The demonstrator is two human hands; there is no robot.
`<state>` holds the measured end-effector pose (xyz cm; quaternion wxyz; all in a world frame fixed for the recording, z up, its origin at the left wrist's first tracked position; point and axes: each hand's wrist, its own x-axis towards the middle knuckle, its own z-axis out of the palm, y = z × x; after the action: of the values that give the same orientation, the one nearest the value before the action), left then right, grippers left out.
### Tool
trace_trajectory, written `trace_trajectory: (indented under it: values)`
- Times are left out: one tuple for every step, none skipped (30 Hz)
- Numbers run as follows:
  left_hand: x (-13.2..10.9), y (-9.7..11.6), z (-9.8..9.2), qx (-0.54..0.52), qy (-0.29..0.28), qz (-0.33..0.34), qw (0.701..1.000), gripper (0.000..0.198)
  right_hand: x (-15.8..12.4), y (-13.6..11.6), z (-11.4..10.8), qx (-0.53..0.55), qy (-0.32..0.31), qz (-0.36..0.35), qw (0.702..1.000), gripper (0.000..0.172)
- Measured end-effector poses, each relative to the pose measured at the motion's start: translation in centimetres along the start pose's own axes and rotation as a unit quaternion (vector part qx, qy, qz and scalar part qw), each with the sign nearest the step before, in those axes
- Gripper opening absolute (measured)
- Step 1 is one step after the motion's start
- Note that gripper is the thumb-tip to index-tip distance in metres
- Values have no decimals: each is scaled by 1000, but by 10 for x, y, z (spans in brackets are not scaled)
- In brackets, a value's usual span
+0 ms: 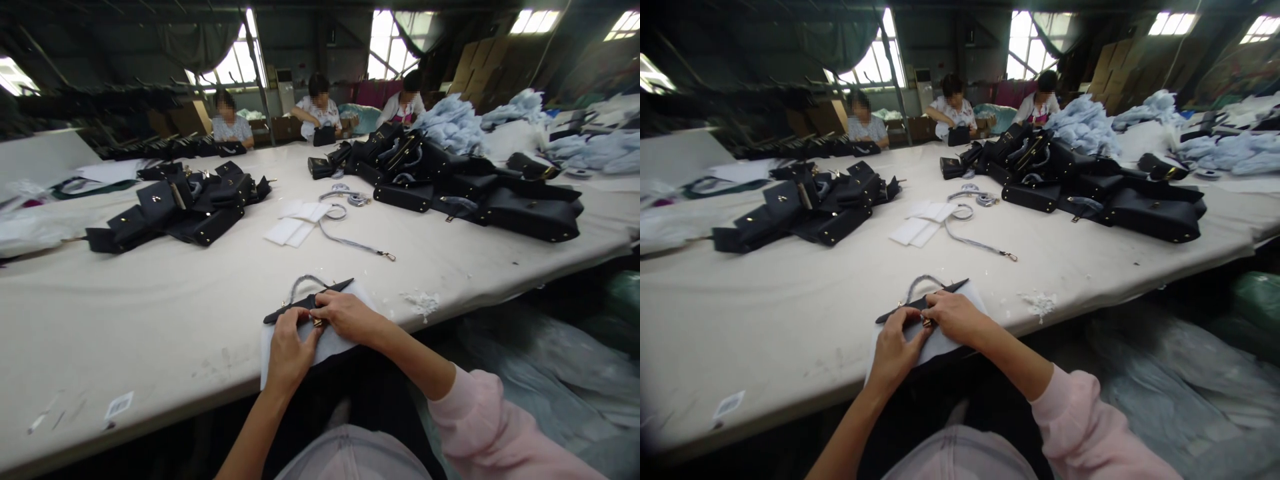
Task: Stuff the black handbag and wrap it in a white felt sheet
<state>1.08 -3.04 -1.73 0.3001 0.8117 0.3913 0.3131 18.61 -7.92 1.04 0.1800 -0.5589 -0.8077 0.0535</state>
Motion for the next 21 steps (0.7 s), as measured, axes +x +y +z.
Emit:
trace_trajectory:
  values:
    - [-1,0,-1,1,3,10,1000,17,-4,-3,1,4,4,7,1000,24]
    - [-2,1,-2,1,5,22,1000,18,-8,-5,2,9,12,13,1000,27]
    - [-3,1,-3,-1,2,36,999,18,-13,-7,3,16,23,19,999,30]
    - [-3,2,-4,-3,-5,53,999,19,-18,-8,5,23,34,25,999,32]
    - [-3,2,-6,-5,-16,75,997,20,-23,-10,6,30,44,31,998,34]
    - [-2,2,-7,-7,-31,98,995,21,-27,-11,6,37,50,38,997,34]
    - [-2,2,-7,-8,-47,121,992,22,-31,-11,7,44,57,44,996,33]
    - [-1,2,-7,-8,-63,140,988,23,-34,-12,7,50,65,48,996,32]
    - [0,2,-6,-9,-75,156,985,25,-36,-12,6,55,73,50,995,30]
    - [1,1,-5,-10,-84,166,982,27,-37,-12,6,58,80,50,994,27]
    - [2,1,-3,-12,-88,174,981,29,-38,-12,6,60,88,49,993,25]
    - [4,1,-1,-13,-88,179,980,30,-39,-11,5,63,96,46,992,24]
    - [5,2,1,-15,-86,183,979,31,-39,-10,6,67,101,43,992,23]
    - [6,3,2,-17,-86,185,979,31,-40,-10,6,76,108,44,990,22]
    - [7,5,3,-19,-87,186,978,31,-41,-9,7,91,116,48,988,21]
    - [7,7,4,-19,-90,186,978,31,-42,-8,9,112,127,54,984,20]
    - [8,8,3,-19,-95,186,978,31,-44,-8,11,135,139,62,979,21]
    - [7,9,3,-20,-98,185,978,30,-46,-8,13,157,154,70,973,21]
    - [7,10,2,-23,-99,183,978,29,-49,-9,16,175,172,76,967,21]
    - [6,10,2,-27,-101,181,978,27,-51,-9,18,188,188,78,961,21]
    - [6,9,1,-31,-102,179,978,25,-54,-11,21,199,205,79,955,22]
